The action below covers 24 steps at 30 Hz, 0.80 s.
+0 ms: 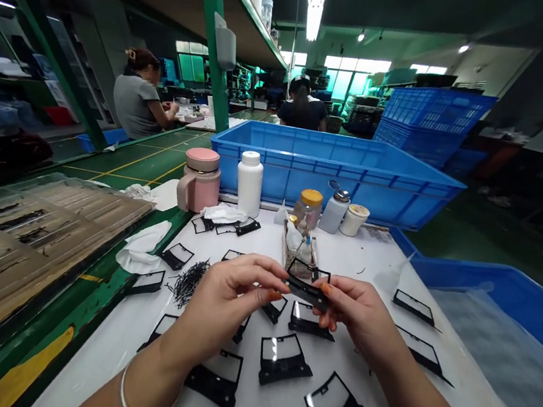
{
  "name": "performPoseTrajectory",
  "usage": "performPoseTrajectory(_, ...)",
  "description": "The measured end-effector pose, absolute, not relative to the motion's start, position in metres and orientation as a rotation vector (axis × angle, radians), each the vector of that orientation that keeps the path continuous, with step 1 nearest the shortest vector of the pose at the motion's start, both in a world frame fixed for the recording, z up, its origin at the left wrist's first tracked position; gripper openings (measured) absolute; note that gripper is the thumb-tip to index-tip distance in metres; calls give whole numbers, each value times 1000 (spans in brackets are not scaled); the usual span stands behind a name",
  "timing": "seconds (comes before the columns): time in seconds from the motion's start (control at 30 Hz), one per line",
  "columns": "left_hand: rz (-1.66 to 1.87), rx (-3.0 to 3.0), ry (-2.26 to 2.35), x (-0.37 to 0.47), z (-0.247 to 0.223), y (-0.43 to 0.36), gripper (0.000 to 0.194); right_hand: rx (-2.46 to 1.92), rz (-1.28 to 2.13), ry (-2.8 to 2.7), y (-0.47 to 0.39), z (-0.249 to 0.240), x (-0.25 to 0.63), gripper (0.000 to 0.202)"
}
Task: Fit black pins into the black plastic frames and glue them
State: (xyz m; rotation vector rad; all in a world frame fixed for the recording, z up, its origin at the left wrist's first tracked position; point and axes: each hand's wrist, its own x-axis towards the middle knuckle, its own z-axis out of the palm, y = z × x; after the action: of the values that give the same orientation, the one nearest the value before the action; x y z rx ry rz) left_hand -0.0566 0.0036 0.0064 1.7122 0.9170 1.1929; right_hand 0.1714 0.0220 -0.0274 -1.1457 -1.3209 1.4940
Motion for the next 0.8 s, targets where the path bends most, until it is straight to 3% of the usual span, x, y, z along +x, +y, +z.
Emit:
performPoseTrajectory(0.2, 1088, 1568, 994, -49, 7, -2, 21, -1169, 1514, -1323, 19, -25, 171, 31)
performPoseTrajectory(0.3, 1064, 1510, 1096, -48, 6, 0, 10, -1173, 1536, -1344, 16, -22, 169, 31)
performPoseTrajectory(0.4, 1069, 1604, 1143, -49, 4, 3, 1, -1171, 1565, -1375, 13, -20, 166, 30)
performPoseTrajectory(0.53, 1066, 1728, 1113, -49, 1, 3, 16, -1172, 1582, -1408, 10, -20, 160, 31)
performPoseTrajectory(0.8, 1122, 2183, 995, -41, -9, 3, 14, -1104, 1692, -1328, 7, -22, 151, 35)
